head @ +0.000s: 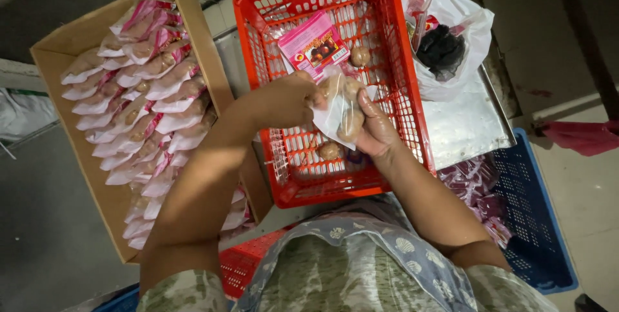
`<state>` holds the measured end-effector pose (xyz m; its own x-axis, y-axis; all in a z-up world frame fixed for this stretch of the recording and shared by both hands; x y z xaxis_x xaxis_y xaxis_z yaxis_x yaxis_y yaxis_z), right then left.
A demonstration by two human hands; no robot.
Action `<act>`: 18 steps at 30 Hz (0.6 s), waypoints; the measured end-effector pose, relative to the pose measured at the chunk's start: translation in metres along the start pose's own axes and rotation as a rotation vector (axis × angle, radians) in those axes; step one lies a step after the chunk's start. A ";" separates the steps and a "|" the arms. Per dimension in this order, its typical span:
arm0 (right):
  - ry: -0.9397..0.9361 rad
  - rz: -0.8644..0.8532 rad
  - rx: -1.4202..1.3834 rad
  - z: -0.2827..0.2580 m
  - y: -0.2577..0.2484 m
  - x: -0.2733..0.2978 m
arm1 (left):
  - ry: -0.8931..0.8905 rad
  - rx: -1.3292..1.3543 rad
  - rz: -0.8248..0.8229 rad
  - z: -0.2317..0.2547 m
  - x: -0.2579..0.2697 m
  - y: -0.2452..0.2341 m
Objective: Packing small sausages from a basket into individual plastic bags and then arranging them in a cardboard box.
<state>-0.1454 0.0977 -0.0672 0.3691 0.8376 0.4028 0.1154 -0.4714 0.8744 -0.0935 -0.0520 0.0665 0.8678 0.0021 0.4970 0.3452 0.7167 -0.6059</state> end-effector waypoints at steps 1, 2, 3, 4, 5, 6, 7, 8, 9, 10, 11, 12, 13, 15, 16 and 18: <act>-0.005 0.001 -0.023 0.001 -0.002 -0.004 | 0.005 0.021 0.022 -0.005 -0.004 0.000; -0.009 0.003 -0.046 0.003 -0.004 -0.007 | 0.009 0.042 0.043 -0.010 -0.007 0.001; -0.016 -0.002 -0.048 0.004 -0.012 -0.012 | 0.013 0.035 0.044 -0.008 -0.005 -0.002; -0.023 -0.004 -0.056 0.005 -0.020 -0.017 | 0.081 0.065 0.092 -0.002 -0.002 -0.008; -0.031 -0.005 -0.065 0.006 -0.028 -0.021 | 0.149 0.096 0.138 0.004 0.001 -0.013; -0.037 -0.009 -0.068 0.005 -0.026 -0.021 | 0.152 0.089 0.137 -0.006 -0.006 -0.006; -0.037 0.014 -0.061 0.003 -0.025 -0.021 | 0.219 0.049 0.222 -0.013 -0.012 -0.003; -0.038 0.037 -0.054 0.001 -0.024 -0.022 | 0.287 0.009 0.306 -0.020 -0.018 -0.001; -0.046 0.034 -0.057 0.002 -0.023 -0.021 | 0.293 0.002 0.304 -0.020 -0.020 0.003; -0.055 0.018 -0.093 0.003 -0.020 -0.021 | 0.301 -0.019 0.367 -0.021 -0.021 0.004; -0.063 0.002 -0.129 0.004 -0.018 -0.021 | 0.309 -0.040 0.430 -0.021 -0.021 0.006; -0.072 -0.001 -0.132 0.002 -0.012 -0.018 | 0.316 -0.046 0.427 -0.018 -0.023 0.006; -0.063 0.016 -0.151 0.002 -0.007 -0.016 | 0.359 -0.118 0.457 -0.012 -0.022 0.006; -0.064 0.028 -0.175 0.002 -0.008 -0.019 | 0.409 -0.198 0.484 0.005 -0.016 0.003; -0.063 0.030 -0.189 0.004 -0.016 -0.023 | 0.395 -0.254 0.493 0.015 -0.011 0.000; -0.072 0.026 -0.209 0.004 -0.022 -0.030 | 0.390 -0.319 0.499 0.021 -0.010 0.001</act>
<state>-0.1550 0.0817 -0.1001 0.4350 0.8005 0.4124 -0.0855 -0.4192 0.9039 -0.1089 -0.0366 0.0738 0.9938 -0.0156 -0.1097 -0.0905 0.4562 -0.8853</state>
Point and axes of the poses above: each hand's wrist, its own x-axis away from the middle knuckle, its own y-axis out of the palm, z = x × y, the point moved 5 cm from there along -x, towards the middle knuckle, and after that the axes turned 3 degrees about x, right-handed, at the moved point
